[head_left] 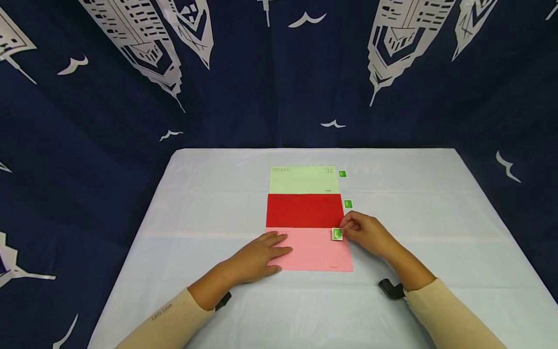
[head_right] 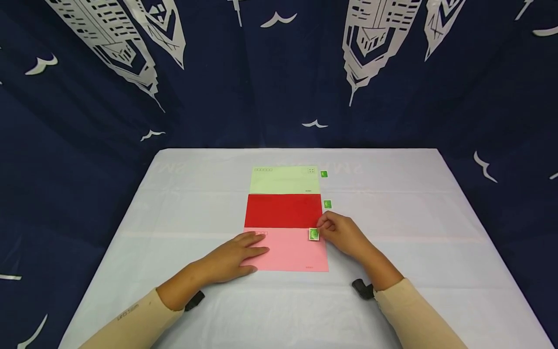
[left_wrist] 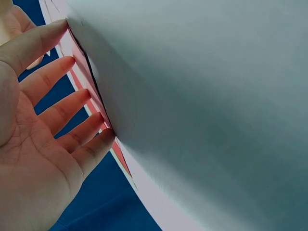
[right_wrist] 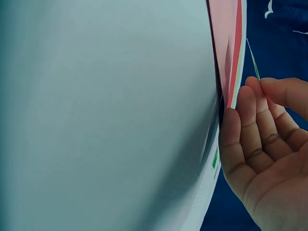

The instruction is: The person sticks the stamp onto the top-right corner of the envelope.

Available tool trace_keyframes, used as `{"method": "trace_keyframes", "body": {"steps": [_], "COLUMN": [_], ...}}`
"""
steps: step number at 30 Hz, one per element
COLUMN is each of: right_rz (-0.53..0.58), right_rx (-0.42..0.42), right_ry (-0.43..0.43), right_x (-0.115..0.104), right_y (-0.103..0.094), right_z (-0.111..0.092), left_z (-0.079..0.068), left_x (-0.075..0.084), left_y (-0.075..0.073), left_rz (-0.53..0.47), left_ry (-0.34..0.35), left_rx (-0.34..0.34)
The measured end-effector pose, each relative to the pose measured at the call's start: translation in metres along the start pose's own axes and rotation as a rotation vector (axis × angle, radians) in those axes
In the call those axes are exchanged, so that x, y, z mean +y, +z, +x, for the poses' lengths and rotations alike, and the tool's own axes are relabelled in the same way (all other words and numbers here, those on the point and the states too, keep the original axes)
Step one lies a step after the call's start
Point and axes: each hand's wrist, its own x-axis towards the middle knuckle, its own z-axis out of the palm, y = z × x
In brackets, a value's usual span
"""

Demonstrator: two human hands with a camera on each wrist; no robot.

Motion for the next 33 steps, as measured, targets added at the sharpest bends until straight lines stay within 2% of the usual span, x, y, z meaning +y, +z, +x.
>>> {"method": "trace_keyframes", "body": {"steps": [19, 33], "right_rz": [-0.045, -0.069], "right_rx": [-0.036, -0.031], "right_ry": [0.009, 0.006], "right_x": [0.001, -0.002], "right_y": [0.005, 0.01], "right_z": [0.008, 0.01], "left_z": [0.001, 0.0], "left_x": [0.0, -0.001], "left_y": [-0.001, 0.0], "left_rz": [0.0, 0.002], "left_ry": [0.011, 0.001], "left_rx": [-0.005, -0.011]}}
